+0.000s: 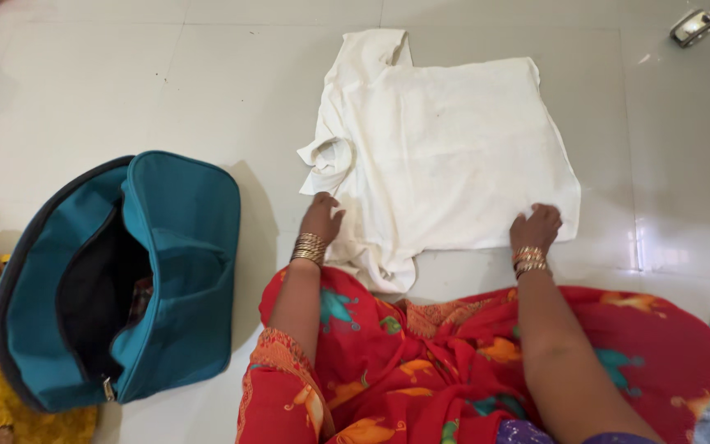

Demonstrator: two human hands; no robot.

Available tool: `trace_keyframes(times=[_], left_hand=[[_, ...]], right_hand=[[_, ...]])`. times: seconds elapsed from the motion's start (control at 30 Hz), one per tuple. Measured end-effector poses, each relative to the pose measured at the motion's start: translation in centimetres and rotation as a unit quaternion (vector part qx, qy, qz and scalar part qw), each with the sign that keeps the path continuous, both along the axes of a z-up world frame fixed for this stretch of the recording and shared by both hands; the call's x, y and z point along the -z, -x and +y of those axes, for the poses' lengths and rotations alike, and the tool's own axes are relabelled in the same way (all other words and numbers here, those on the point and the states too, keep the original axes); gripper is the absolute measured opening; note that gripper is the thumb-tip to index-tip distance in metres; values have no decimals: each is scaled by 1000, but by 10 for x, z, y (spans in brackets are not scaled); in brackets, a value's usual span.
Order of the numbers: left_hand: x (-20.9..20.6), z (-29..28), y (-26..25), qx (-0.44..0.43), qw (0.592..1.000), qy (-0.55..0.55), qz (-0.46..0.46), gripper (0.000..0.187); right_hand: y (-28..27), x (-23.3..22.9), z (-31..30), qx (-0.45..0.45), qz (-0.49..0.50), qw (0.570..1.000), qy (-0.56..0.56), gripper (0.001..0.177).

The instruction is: The person sits on the floor and folds a white long-sleeved shirt. They button the shirt, fold the sleeves inward, fold the sides toward the center, and then fold the bottom up to create a compact bundle.

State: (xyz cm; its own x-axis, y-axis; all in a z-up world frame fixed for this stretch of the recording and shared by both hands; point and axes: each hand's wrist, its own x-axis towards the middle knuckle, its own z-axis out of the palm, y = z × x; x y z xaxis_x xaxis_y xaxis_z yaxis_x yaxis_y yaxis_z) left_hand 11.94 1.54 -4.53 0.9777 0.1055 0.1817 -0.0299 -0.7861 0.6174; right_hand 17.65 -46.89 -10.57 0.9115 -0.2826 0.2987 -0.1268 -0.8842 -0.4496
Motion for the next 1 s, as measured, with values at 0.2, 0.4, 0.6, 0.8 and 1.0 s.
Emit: trace_keyframes(times=[0.2,0.4,0.6,0.8,1.0], left_hand=[[-11,-3,-25,-27,992,121,9,55],[-1,-11,-61,-51,998,34,21,71],[32,28,-82,-223,971,82,-30,14],[21,81,-61,-451,877,139,-91,37],[9,8,-74,-234,966,-50,-101,51]], right_hand=[[15,-2,20,-10,-41,997,68,38],[17,-13,22,5,-1,998,56,39],[19,-10,19,-7,11,998,63,40],[19,-13,20,3,18,998,52,40],[18,-9,19,-5,3,998,70,40]])
